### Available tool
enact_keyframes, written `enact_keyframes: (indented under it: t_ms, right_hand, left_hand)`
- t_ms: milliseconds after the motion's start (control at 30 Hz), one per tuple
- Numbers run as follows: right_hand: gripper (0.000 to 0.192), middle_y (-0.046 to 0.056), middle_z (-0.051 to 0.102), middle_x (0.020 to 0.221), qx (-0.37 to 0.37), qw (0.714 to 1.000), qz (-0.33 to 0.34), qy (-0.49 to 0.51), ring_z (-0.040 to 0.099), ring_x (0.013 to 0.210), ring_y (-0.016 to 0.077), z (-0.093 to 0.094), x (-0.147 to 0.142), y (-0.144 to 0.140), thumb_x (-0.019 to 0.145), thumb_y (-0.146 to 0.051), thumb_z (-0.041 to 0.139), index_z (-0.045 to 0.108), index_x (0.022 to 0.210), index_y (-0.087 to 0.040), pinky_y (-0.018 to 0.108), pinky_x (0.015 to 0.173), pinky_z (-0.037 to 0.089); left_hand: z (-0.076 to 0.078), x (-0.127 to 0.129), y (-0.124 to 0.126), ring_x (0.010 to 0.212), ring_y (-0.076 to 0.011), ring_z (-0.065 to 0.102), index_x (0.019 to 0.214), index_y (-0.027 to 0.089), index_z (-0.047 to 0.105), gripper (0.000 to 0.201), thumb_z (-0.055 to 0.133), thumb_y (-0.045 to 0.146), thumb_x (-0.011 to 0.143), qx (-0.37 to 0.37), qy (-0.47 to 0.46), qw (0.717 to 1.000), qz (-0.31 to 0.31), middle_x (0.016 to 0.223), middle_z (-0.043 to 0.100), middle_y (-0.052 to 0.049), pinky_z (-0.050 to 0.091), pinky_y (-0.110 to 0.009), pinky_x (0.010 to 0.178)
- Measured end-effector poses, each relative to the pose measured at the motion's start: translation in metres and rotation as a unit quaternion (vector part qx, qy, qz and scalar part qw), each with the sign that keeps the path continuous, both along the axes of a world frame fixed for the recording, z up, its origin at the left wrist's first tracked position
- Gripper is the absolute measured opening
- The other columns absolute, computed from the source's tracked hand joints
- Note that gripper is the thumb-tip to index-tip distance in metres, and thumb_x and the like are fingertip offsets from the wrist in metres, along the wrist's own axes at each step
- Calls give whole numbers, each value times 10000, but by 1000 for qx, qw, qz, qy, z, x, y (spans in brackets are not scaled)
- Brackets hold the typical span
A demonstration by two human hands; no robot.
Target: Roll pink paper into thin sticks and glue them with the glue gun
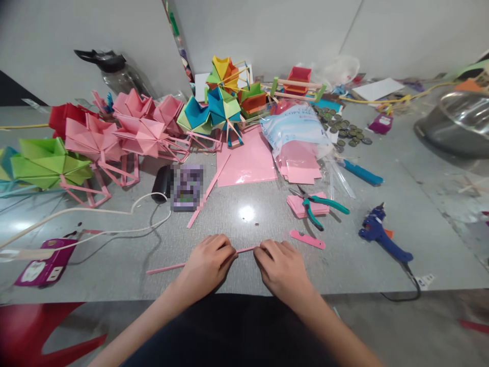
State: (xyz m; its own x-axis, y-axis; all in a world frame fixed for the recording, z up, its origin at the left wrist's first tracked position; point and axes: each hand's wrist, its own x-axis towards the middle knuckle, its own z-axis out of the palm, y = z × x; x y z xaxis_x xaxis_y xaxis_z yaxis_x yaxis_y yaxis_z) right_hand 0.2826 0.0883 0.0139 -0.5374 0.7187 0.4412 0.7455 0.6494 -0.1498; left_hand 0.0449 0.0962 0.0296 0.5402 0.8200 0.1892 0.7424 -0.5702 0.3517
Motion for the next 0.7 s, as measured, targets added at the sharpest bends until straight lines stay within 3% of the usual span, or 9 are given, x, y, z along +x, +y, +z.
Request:
enact_keyframes:
  t_ms: [233, 400, 533, 700]
  right_hand:
    - [213, 84, 759, 958, -11, 1000, -11, -9, 658, 774, 191, 1, -1, -6, 1041, -144, 538, 748, 1066, -171, 362, 691, 421]
    - [215, 90, 758, 988, -26, 999, -30, -18, 649, 808, 209, -1, -3, -10, 1069, -199, 537, 738, 1139, -165, 374, 709, 414]
    - [220, 90, 757, 1005, -34, 998, -37, -23, 632, 802, 211, 0, -4, -12, 1069, -183, 527, 728, 1156, -161, 378, 711, 389]
    - [271, 100, 750, 1021, -52, 997, -45, -25, 632, 841, 229, 4, -7, -15, 1089, -336, 527, 723, 1152, -160, 386, 741, 384]
  left_hand:
    - [-5, 1, 0, 771, -185, 572, 826, 159, 670, 289, 501, 169, 1060, -7, 7, 1000, 3, 875, 619, -66, 496, -330, 696]
    - [-7, 3, 1, 807, -200, 587, 1114, 175, 710, 264, 454, 138, 1065, -10, 1, 1000, -9, 896, 636, -64, 510, -338, 725]
    - [-3, 4, 3, 807, -200, 579, 1040, 185, 730, 274, 472, 92, 1037, -4, 27, 999, -39, 923, 641, -64, 482, -340, 717]
    - [0, 5, 5, 814, -206, 559, 1187, 211, 737, 284, 509, 121, 1044, -2, 31, 997, -64, 966, 643, -61, 462, -354, 731]
